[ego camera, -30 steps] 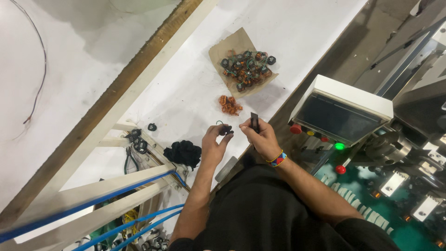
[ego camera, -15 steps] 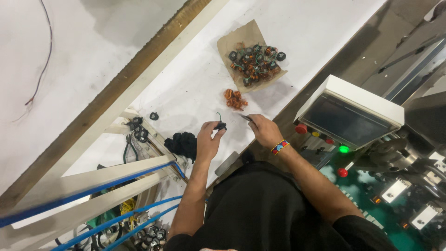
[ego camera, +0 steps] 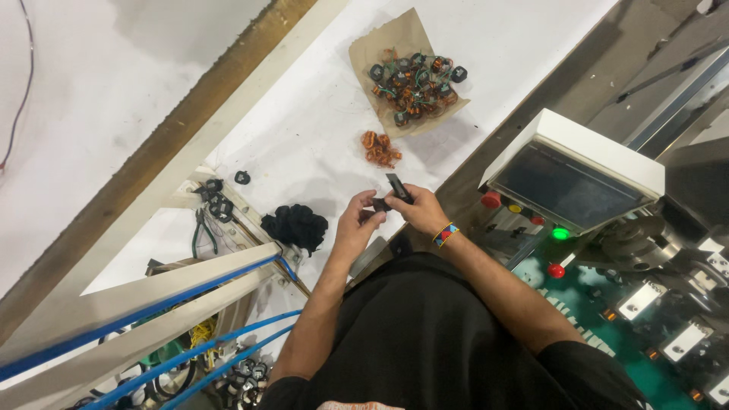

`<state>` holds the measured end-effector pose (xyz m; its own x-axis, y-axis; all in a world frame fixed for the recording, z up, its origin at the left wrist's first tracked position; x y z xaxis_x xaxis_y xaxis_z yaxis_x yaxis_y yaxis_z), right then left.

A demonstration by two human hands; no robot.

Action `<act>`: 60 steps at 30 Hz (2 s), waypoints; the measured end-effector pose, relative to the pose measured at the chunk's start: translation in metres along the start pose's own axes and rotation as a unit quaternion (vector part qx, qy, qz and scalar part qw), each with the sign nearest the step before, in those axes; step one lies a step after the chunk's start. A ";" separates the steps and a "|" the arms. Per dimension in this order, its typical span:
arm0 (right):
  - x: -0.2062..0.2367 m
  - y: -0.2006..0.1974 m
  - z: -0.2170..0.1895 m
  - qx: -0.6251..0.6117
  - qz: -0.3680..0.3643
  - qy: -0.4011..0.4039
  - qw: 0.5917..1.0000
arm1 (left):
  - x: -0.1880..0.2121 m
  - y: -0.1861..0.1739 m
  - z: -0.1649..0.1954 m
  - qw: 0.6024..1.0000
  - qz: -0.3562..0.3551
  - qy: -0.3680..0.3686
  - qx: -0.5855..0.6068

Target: The person stands at a coil winding machine, picks up wound copper coils from a paper sheet on the workbench, and trims excess wire leads from the coils using scissors. They place trimmed coils into the machine's fixtures, pull the machine lever, and remove finished coils, repeating the cycle.

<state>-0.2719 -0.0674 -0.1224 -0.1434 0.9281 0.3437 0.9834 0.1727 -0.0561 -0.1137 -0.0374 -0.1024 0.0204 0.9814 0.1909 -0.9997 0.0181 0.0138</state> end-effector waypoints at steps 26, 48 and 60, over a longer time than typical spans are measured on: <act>0.000 0.013 -0.037 0.207 0.042 -0.109 0.971 | -0.013 -0.006 -0.042 0.990 0.102 -0.065 0.077; 0.051 0.006 -0.044 0.388 0.077 -0.319 0.861 | -0.028 -0.003 -0.079 0.975 0.059 -0.172 0.130; 0.039 0.007 -0.013 0.443 0.064 -0.255 0.857 | -0.031 -0.004 -0.083 0.976 0.050 -0.197 0.081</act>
<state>-0.2694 -0.0342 -0.0970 -0.2930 0.9427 -0.1595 0.5556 0.0321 -0.8308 -0.1108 -0.0516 -0.1896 -0.0434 0.8269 0.5607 -0.9830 -0.1355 0.1239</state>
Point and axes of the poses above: each hand's wrist, its own x-axis away from the middle knuckle, its own y-axis out of the palm, z = x × y, the point moved 10 cm from there along -x, towards the middle knuckle, and after that the axes turned 6 degrees about z, right-handed, at the moved point
